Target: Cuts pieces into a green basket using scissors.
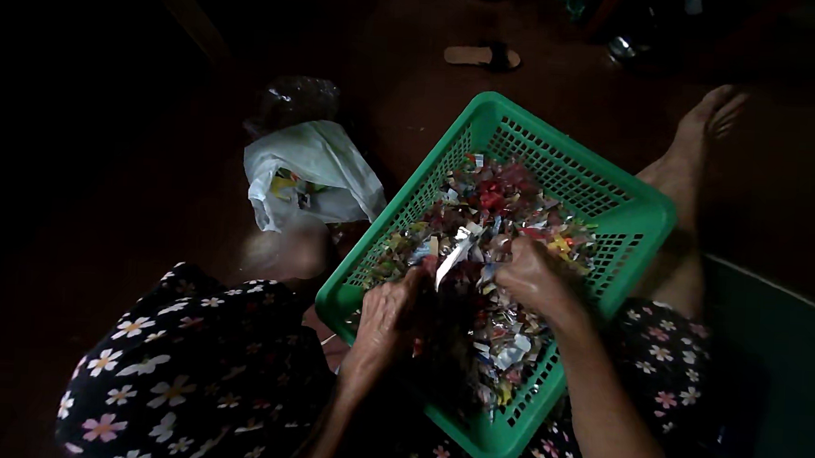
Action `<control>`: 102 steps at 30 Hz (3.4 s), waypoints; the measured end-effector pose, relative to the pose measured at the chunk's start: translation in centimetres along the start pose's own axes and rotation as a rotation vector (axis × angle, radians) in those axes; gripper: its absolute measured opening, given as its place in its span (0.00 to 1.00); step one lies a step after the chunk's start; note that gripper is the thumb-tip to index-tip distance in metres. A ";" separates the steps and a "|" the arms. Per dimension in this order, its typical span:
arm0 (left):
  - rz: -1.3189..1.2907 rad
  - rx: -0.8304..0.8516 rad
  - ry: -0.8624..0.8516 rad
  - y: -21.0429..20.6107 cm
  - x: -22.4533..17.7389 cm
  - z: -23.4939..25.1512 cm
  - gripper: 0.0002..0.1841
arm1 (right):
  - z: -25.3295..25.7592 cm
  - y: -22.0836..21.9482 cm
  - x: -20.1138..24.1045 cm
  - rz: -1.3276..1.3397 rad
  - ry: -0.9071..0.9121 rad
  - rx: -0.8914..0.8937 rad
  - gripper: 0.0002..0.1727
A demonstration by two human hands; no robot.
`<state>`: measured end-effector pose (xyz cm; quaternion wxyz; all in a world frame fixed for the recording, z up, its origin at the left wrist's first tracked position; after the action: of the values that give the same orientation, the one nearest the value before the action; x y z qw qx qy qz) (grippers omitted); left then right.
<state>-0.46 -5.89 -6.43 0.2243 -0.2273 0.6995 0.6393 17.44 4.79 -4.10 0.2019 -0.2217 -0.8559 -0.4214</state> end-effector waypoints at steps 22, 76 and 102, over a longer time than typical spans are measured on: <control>-0.115 0.072 -0.067 4.4 1.4 -2.5 0.18 | -2.2 -6.7 -0.4 -0.607 0.403 -0.026 0.22; -0.067 0.017 -0.080 -0.8 -1.0 -0.7 0.11 | -3.0 -1.8 -0.4 0.125 -0.065 -0.263 0.17; 0.069 -0.095 -0.018 2.2 0.2 -2.4 0.22 | -3.1 -3.4 -1.1 -0.125 -0.054 -0.146 0.31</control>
<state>-1.98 -8.12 -4.56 0.1973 -0.2078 0.6737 0.6812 17.01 0.22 -5.10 0.1354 -0.1932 -0.8402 -0.4882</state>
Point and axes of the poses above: each hand's wrist, its own z-axis towards the middle knuckle, its own y-axis out of the back of the hand, x = y × z, the point moved 2 cm from there along z, towards the middle knuckle, and after that the axes turned 6 degrees about -y, right-handed, at the moved point
